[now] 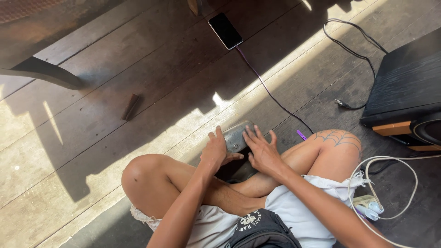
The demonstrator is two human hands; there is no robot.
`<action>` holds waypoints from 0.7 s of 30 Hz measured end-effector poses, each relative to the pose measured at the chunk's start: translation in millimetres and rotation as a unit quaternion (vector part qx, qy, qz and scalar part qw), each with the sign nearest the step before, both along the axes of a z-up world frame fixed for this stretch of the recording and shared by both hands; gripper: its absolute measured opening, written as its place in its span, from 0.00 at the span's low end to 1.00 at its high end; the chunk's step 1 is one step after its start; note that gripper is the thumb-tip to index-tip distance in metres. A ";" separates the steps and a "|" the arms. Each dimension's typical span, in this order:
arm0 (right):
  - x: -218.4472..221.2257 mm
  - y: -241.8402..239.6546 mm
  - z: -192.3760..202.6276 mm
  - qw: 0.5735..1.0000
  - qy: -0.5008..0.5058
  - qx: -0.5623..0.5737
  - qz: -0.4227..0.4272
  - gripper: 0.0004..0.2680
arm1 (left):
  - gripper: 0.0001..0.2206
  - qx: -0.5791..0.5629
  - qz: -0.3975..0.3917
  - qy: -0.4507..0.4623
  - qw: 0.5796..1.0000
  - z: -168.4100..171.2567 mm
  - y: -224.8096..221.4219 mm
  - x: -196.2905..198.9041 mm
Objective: The person manually sands a metal motorcycle component to smooth its surface using sandpaper.
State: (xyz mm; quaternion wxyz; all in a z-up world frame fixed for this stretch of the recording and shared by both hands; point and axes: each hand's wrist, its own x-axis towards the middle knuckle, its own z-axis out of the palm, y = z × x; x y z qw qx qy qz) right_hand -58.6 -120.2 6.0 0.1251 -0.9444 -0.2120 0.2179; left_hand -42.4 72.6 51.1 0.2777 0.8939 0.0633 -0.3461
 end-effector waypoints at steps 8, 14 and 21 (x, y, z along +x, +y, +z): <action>-4.9 0.5 9.4 1.000 0.004 0.003 0.006 0.27 | 0.54 0.005 -0.052 -0.061 0.997 6.6 2.9 -12.5; -10.8 2.3 11.1 0.999 0.016 0.025 -0.030 0.27 | 0.54 0.033 -0.066 -0.039 0.997 -16.8 -8.7 -10.2; -10.5 0.4 8.5 0.999 0.000 0.010 -0.034 0.27 | 0.51 0.033 -0.060 -0.063 0.996 -48.1 -5.2 -12.6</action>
